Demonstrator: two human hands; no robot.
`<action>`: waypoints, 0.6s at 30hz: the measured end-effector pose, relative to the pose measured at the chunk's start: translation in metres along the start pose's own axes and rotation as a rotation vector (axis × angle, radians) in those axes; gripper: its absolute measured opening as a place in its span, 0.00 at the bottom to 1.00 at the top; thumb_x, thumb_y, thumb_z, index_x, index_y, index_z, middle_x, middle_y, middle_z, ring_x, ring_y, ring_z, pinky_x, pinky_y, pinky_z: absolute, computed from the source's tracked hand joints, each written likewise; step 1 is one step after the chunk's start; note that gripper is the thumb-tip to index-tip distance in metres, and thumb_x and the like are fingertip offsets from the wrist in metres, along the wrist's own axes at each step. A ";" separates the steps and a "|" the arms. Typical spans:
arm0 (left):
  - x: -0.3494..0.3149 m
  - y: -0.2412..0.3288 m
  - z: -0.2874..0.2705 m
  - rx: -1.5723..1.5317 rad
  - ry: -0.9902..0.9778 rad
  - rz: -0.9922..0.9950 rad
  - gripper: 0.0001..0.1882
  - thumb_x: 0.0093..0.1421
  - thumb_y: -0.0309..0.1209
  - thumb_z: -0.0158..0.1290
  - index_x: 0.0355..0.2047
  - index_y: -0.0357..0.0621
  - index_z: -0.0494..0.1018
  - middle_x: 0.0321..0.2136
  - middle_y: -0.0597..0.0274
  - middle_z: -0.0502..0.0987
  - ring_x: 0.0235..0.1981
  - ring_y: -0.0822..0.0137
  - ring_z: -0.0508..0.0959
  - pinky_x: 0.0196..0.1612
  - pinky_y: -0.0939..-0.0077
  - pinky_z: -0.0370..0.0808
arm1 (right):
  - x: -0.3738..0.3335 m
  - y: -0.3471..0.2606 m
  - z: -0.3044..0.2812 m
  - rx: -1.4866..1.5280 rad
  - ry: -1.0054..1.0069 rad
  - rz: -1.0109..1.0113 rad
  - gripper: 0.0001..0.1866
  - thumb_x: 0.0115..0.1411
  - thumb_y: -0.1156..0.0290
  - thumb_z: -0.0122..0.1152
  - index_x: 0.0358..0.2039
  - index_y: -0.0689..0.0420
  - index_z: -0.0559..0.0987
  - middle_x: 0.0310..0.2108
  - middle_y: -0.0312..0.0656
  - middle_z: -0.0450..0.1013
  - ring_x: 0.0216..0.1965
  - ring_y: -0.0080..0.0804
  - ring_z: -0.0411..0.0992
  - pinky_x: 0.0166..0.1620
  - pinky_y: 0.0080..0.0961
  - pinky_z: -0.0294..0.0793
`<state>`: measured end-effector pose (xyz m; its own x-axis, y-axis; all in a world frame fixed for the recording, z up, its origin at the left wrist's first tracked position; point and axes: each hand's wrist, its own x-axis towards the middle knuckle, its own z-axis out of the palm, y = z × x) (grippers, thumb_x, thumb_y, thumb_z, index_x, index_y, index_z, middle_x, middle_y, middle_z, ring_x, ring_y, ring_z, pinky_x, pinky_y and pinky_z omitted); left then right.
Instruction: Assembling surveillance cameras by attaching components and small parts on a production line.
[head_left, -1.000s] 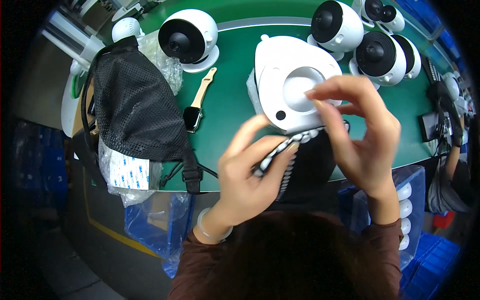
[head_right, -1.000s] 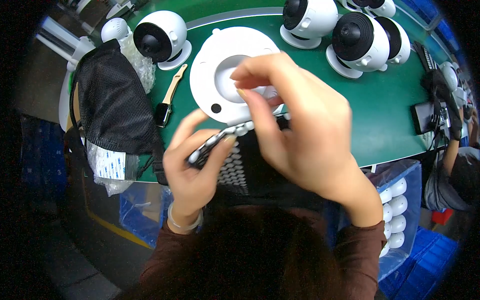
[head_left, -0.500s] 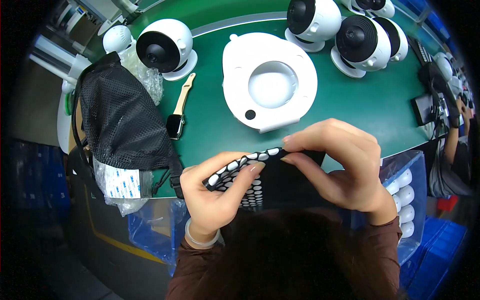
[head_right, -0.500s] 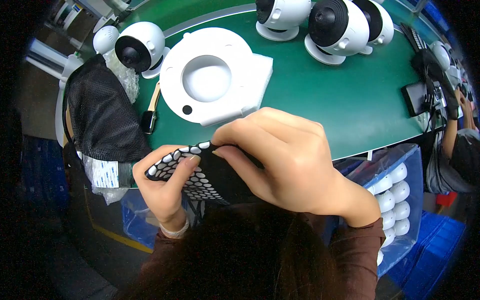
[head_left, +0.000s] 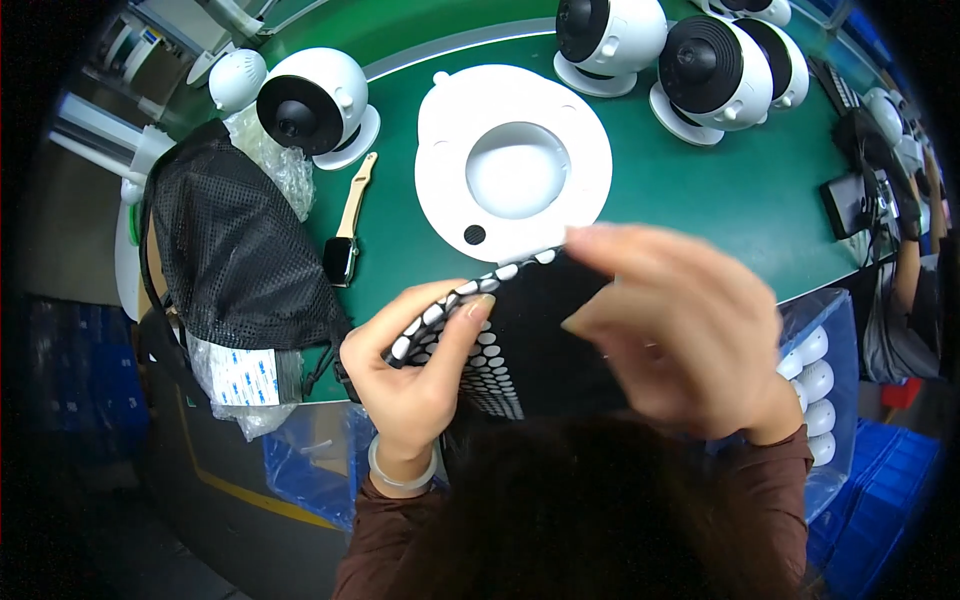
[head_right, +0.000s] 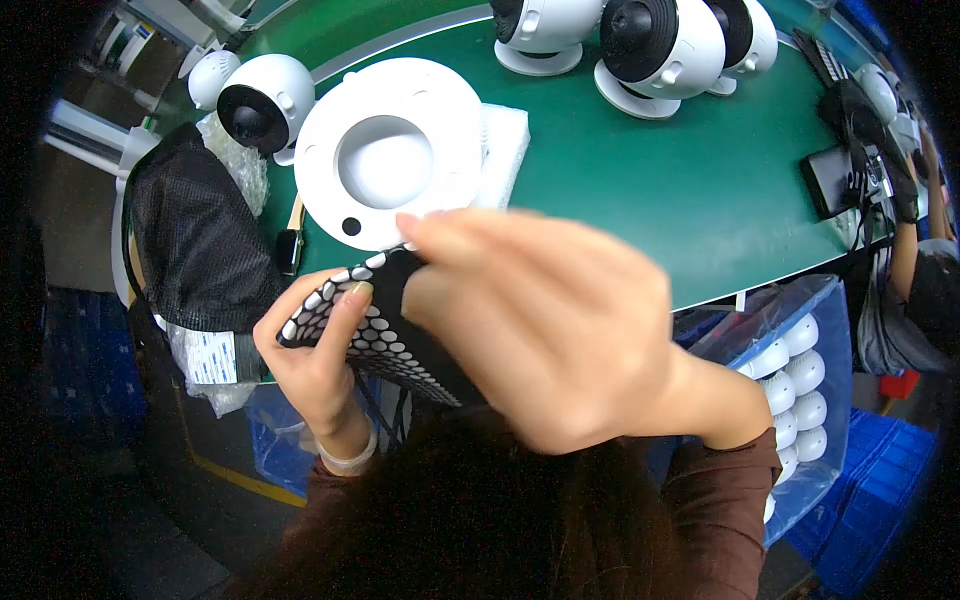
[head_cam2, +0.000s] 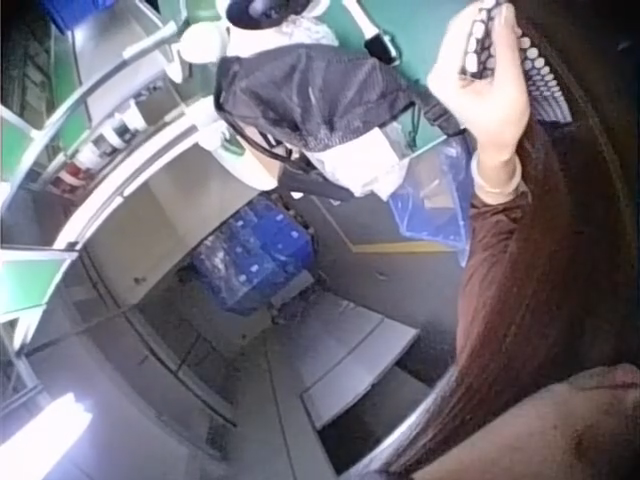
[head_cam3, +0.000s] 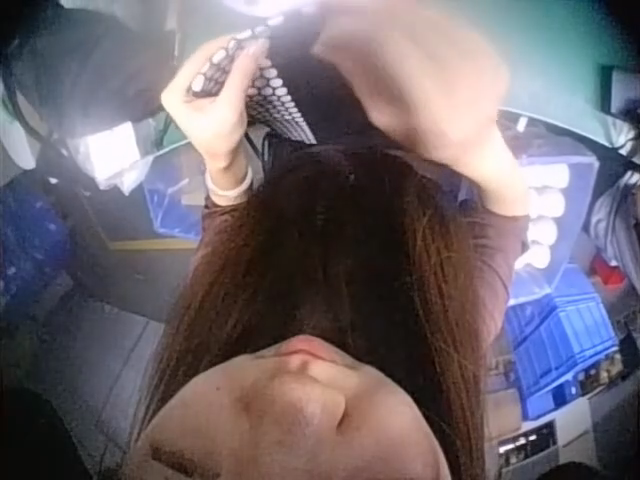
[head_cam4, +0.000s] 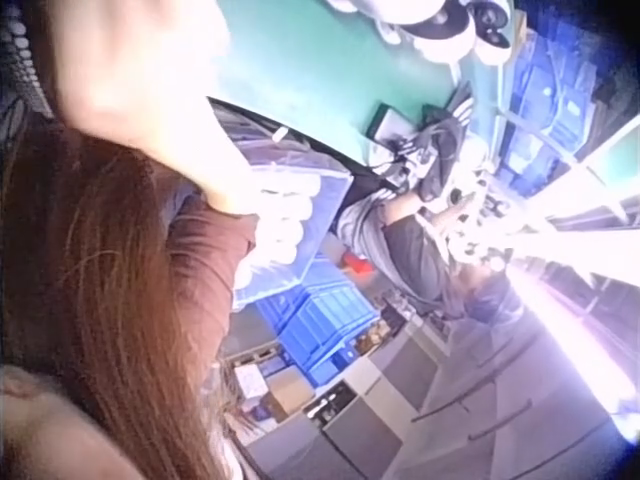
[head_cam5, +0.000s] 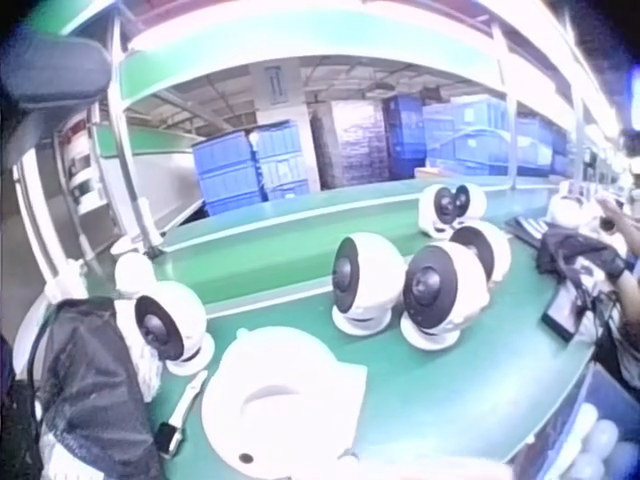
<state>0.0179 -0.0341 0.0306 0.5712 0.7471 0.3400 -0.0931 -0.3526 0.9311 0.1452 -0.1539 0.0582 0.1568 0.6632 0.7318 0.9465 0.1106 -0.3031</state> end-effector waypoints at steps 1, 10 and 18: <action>-0.001 -0.001 -0.001 -0.005 -0.018 0.007 0.06 0.44 0.15 0.54 0.25 0.30 0.73 0.19 0.62 0.74 0.20 0.79 0.71 0.24 0.90 0.66 | 0.002 0.003 -0.003 0.054 0.000 0.084 0.10 0.36 0.83 0.60 0.22 0.58 0.74 0.34 0.45 0.73 0.33 0.39 0.72 0.34 0.24 0.71; 0.000 0.003 -0.003 0.047 -0.113 0.064 0.07 0.42 0.15 0.54 0.25 0.31 0.73 0.18 0.61 0.74 0.19 0.78 0.71 0.22 0.89 0.64 | 0.003 0.011 0.008 0.144 -0.094 0.085 0.10 0.38 0.82 0.62 0.24 0.59 0.74 0.30 0.43 0.72 0.29 0.35 0.71 0.28 0.22 0.69; 0.000 0.005 -0.005 0.073 -0.107 0.098 0.07 0.42 0.15 0.54 0.25 0.31 0.73 0.17 0.61 0.73 0.18 0.78 0.70 0.21 0.89 0.64 | 0.004 0.009 0.010 0.097 -0.083 0.069 0.10 0.38 0.82 0.61 0.24 0.59 0.73 0.27 0.41 0.72 0.26 0.33 0.71 0.26 0.20 0.69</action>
<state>0.0136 -0.0326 0.0356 0.6467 0.6440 0.4088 -0.0954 -0.4635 0.8810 0.1514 -0.1429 0.0527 0.1926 0.7303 0.6555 0.9019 0.1314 -0.4114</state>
